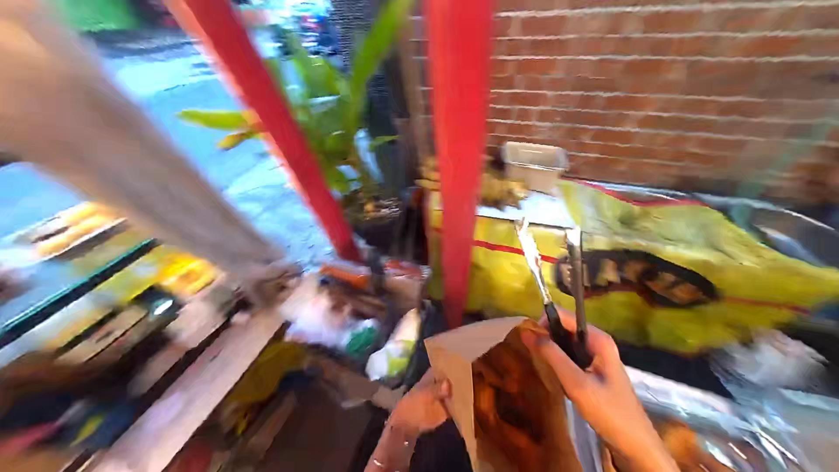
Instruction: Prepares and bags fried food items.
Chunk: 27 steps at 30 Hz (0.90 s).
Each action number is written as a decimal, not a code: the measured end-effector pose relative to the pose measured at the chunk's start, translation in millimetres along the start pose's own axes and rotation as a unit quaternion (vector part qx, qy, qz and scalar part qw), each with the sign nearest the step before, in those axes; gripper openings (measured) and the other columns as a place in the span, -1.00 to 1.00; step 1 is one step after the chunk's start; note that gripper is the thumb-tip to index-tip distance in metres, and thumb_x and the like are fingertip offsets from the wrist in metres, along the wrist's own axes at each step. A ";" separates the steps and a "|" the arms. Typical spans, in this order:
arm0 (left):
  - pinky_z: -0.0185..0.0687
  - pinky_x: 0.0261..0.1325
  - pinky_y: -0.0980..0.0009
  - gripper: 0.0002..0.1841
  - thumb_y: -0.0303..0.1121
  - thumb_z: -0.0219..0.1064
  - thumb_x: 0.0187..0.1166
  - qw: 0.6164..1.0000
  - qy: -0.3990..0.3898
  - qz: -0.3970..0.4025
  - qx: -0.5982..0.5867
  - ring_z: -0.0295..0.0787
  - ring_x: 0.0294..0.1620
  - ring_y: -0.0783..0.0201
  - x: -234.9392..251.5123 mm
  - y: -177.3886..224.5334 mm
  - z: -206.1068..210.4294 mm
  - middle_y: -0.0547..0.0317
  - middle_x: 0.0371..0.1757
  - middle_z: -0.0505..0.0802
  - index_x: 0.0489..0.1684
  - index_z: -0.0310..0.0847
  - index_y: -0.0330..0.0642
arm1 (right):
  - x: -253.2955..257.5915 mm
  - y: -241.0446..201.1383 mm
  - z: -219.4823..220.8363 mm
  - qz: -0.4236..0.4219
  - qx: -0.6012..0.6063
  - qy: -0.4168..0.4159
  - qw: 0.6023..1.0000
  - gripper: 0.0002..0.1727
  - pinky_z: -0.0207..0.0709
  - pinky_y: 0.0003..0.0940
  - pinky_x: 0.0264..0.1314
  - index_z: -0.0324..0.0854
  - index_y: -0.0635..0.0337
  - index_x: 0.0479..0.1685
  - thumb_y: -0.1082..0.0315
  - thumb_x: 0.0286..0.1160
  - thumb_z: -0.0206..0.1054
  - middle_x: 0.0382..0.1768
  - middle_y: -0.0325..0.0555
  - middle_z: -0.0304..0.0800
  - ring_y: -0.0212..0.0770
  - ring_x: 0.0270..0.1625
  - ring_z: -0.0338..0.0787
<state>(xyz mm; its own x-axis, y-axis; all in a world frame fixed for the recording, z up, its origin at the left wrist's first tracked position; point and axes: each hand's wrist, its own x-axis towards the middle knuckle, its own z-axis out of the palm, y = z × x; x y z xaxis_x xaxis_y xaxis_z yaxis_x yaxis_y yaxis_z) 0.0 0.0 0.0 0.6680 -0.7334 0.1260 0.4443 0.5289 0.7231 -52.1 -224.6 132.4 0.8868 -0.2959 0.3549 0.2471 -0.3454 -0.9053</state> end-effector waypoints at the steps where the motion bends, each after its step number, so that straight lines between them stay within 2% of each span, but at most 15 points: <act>1: 0.75 0.15 0.57 -0.65 0.15 0.44 0.43 0.999 0.039 0.018 0.018 0.85 0.01 0.62 -23.6 19.5 2.3 0.55 0.00 0.94 0.12 0.78 0.38 | 5.8 -6.9 27.4 -0.011 0.031 -0.059 0.998 -0.89 0.41 -0.71 -0.54 0.69 -0.07 -0.27 0.15 0.47 0.40 -0.53 -0.54 0.65 -0.65 -0.54 0.55; 3: 0.75 0.10 0.60 -0.59 0.29 0.38 0.39 0.988 0.143 0.061 0.008 0.85 -0.05 0.64 -72.4 54.1 17.2 0.54 -0.08 0.95 0.01 0.81 0.34 | 13.0 -24.1 88.9 -0.027 0.087 -0.173 0.981 -0.94 0.46 -0.67 -0.51 0.69 -0.04 -0.25 0.23 0.50 0.39 -0.51 -0.53 0.65 -0.63 -0.52 0.57; 5: 0.77 0.03 0.54 -0.56 0.30 0.26 0.53 0.960 0.256 0.113 -0.031 0.86 -0.11 0.56 -109.4 63.5 7.2 0.42 -0.16 0.94 -0.07 0.73 0.18 | 10.8 -42.3 160.1 -0.049 0.110 -0.269 0.956 -0.92 0.47 -0.63 -0.50 0.70 0.04 -0.23 0.26 0.51 0.38 -0.50 -0.49 0.66 -0.60 -0.51 0.58; 6: 0.78 -0.02 0.52 -0.60 0.16 0.05 0.73 0.939 0.303 0.151 -0.057 0.86 -0.15 0.53 -127.0 63.2 -5.8 0.39 -0.20 0.94 -0.13 0.70 0.13 | 4.8 -50.3 198.3 -0.068 0.118 -0.312 0.940 -0.88 0.50 -0.63 -0.50 0.70 0.06 -0.22 0.22 0.53 0.39 -0.49 -0.48 0.68 -0.60 -0.51 0.59; 9: 0.82 0.00 0.39 -0.52 0.03 -0.17 0.81 0.853 0.414 0.286 -0.140 0.88 -0.13 0.43 -190.4 77.6 -37.1 0.30 -0.20 0.93 -0.13 0.71 0.09 | -24.0 -72.2 307.1 -0.151 0.114 -0.429 0.883 -0.58 0.66 -0.48 -0.36 0.78 0.07 -0.18 -0.13 0.58 0.37 -0.42 -0.36 0.75 -0.50 -0.40 0.70; 10: 0.81 0.03 0.37 -0.48 0.07 -0.27 0.82 0.826 0.440 0.318 -0.155 0.86 -0.09 0.40 -216.3 87.5 -46.7 0.29 -0.17 0.91 -0.06 0.65 0.08 | -35.0 -81.5 336.2 -0.172 0.085 -0.465 0.864 -0.44 0.68 -0.40 -0.25 0.81 0.03 -0.11 -0.31 0.50 0.35 -0.33 -0.31 0.76 -0.44 -0.29 0.72; 12: 0.84 0.06 0.19 -0.35 0.32 -0.10 0.69 0.773 0.449 0.403 -0.196 0.90 -0.01 0.23 -273.1 100.4 -84.2 0.13 -0.06 0.94 0.07 0.75 0.02 | -60.7 -99.6 387.6 -0.191 0.023 -0.521 0.832 -0.11 0.71 -0.23 -0.17 0.83 -0.09 0.12 -0.66 0.10 0.33 -0.10 -0.19 0.74 -0.31 -0.14 0.73; 14: 0.85 0.07 0.12 -0.32 0.38 -0.19 0.68 0.721 0.489 0.456 -0.180 0.89 0.03 0.21 -331.1 120.3 -107.1 0.14 -0.01 0.92 0.16 0.64 0.04 | -90.7 -116.1 432.8 -0.188 -0.024 -0.554 0.810 0.15 0.77 -0.06 -0.18 0.71 -0.17 0.45 -0.73 -0.25 0.43 0.14 -0.02 0.73 -0.17 -0.05 0.79; 15: 0.85 0.09 0.10 -0.29 0.47 -0.03 0.55 0.698 0.502 0.483 -0.165 0.89 0.06 0.20 -359.2 130.7 -119.4 0.15 0.02 0.92 0.20 0.64 0.08 | -106.1 -123.6 456.8 -0.179 -0.049 -0.568 0.801 0.24 0.77 -0.02 -0.19 0.60 -0.20 0.59 -0.71 -0.31 0.49 0.24 0.02 0.69 -0.12 -0.04 0.80; 17: 0.86 0.06 0.04 -0.15 0.55 0.39 0.05 0.653 0.519 0.527 -0.161 0.90 0.04 0.15 -414.4 147.3 -150.3 0.12 0.02 0.93 0.20 0.68 0.08 | -140.9 -130.7 509.6 -0.172 -0.078 -0.573 0.797 0.22 0.76 0.02 -0.22 0.54 -0.15 0.65 -0.61 -0.24 0.58 0.31 0.09 0.66 -0.04 -0.07 0.81; 20: 0.86 0.01 0.01 -0.07 0.51 0.57 -0.19 0.613 0.538 0.556 -0.159 0.91 0.01 0.11 -491.7 153.0 -207.3 0.09 0.02 0.92 0.20 0.69 0.10 | -193.6 -130.4 603.4 -0.179 -0.031 -0.549 0.816 -0.41 0.79 0.05 -0.11 0.79 0.06 0.20 -0.02 0.17 0.67 0.07 0.06 0.82 0.01 -0.06 0.88; 22: 0.86 0.01 -0.01 -0.05 0.53 0.54 -0.16 0.588 0.553 0.568 -0.161 0.90 0.05 0.12 -531.0 154.5 -241.4 0.11 0.05 0.91 0.28 0.63 0.13 | -222.3 -131.2 669.2 -0.174 0.007 -0.567 0.805 -0.66 0.77 0.06 -0.03 0.83 0.15 0.00 0.33 0.18 0.57 -0.03 0.02 0.85 0.01 -0.04 0.87; 24: 0.83 0.08 -0.03 -0.01 0.57 0.46 -0.04 0.553 0.582 0.569 -0.174 0.85 0.14 0.13 -561.1 148.5 -276.3 0.12 0.15 0.87 0.42 0.51 0.16 | -243.3 -128.7 732.4 -0.172 0.030 -0.611 0.772 -0.70 0.72 0.04 0.11 0.81 0.19 0.00 0.39 0.24 0.49 0.00 0.04 0.83 0.02 0.06 0.83; 26: 0.71 0.23 -0.14 -0.08 0.58 0.16 0.32 0.504 0.651 0.532 -0.200 0.69 0.37 0.08 -578.9 144.8 -304.0 0.12 0.42 0.71 0.62 0.29 0.21 | -257.1 -122.7 791.1 -0.181 0.035 -0.664 0.724 -0.67 0.64 0.07 0.30 0.78 0.24 0.09 0.42 0.30 0.47 0.09 0.14 0.80 0.08 0.20 0.78; 27: 0.51 0.40 -0.24 -0.13 0.51 -0.01 0.53 0.486 0.686 0.495 -0.217 0.45 0.59 -0.01 -585.2 144.5 -315.8 0.08 0.66 0.47 0.77 0.08 0.23 | -262.0 -117.6 818.0 -0.186 0.029 -0.688 0.701 -0.64 0.59 0.08 0.36 0.76 0.26 0.15 0.43 0.34 0.46 0.14 0.17 0.78 0.11 0.25 0.76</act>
<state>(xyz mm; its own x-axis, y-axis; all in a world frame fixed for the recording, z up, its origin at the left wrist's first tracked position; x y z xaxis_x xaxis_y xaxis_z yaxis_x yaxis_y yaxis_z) -138.2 640.5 -183.8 0.3196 0.7918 -0.5205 -0.6159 0.5910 0.5210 5.9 622.0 -44.9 0.2847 0.9576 0.0441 0.5404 -0.1224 -0.8325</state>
